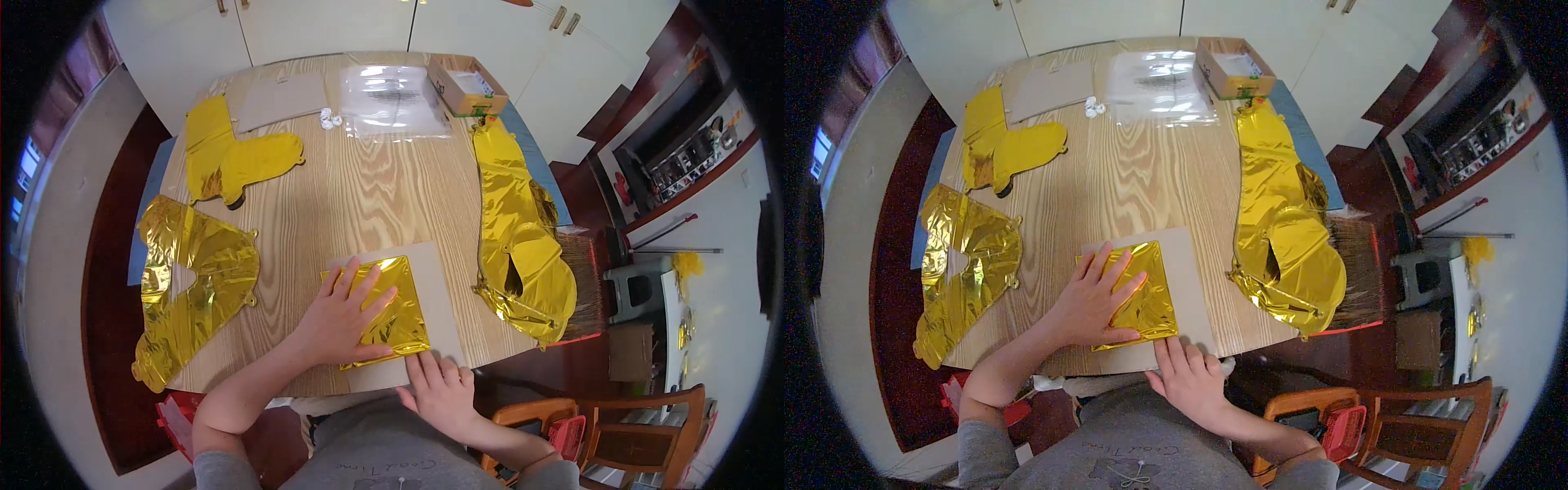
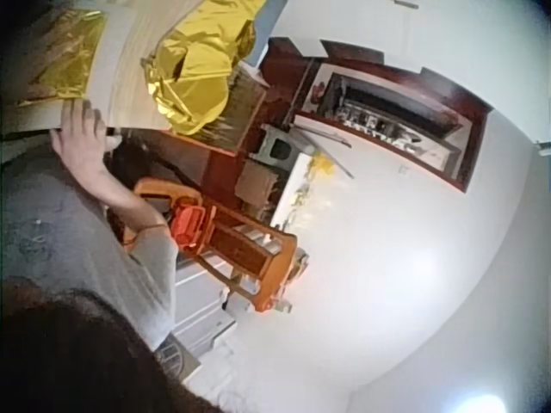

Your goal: The recorder is smoothing gold foil sheets onto cardboard and preparing larger gold foil items at a table.

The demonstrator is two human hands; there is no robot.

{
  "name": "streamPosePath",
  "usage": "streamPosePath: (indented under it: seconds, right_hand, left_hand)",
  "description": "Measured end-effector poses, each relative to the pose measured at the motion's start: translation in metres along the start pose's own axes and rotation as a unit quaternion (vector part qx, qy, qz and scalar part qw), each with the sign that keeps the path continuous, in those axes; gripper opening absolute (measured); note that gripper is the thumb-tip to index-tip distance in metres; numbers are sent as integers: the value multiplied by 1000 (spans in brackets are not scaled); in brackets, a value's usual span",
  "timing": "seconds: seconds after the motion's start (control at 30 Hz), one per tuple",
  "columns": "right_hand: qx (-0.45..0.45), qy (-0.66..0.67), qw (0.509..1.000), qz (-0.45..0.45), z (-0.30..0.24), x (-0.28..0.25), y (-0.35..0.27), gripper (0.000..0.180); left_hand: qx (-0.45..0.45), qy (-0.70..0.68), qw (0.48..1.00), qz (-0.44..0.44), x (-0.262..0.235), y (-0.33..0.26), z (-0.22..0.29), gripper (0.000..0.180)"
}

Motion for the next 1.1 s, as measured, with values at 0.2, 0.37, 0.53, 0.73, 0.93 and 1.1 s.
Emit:
streamPosePath:
  seconds: [0.2,0.37,0.53,0.73,0.93,1.1]
  right_hand:
    - [0,-10,1000,-3,0,0,0,60]
    - [-1,-9,1000,-18,-1,2,1,58]
    - [9,-21,999,-39,-5,3,5,59]
    - [22,-12,999,-35,-8,5,5,62]
    - [8,28,999,-21,-2,1,-4,65]
    - [-12,75,997,-13,5,2,-9,66]
  left_hand:
    - [-3,-5,1000,-12,2,1,-1,89]
    - [-3,-3,1000,-9,3,1,0,89]
    - [-4,-2,1000,-6,3,1,-1,90]
    - [-3,-8,1000,-9,3,1,-1,90]
    - [-3,-7,1000,-12,2,1,0,90]
    - [-7,-10,1000,-18,1,0,0,94]
Point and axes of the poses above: each hand's wrist, its own y-axis towards the middle knuckle, its own x-axis out of the palm, z = x × y, the point moved 10 cm from there along y, towards the middle knuckle, and after that the axes turned 15 degrees about -z, right-handed, at the moved point
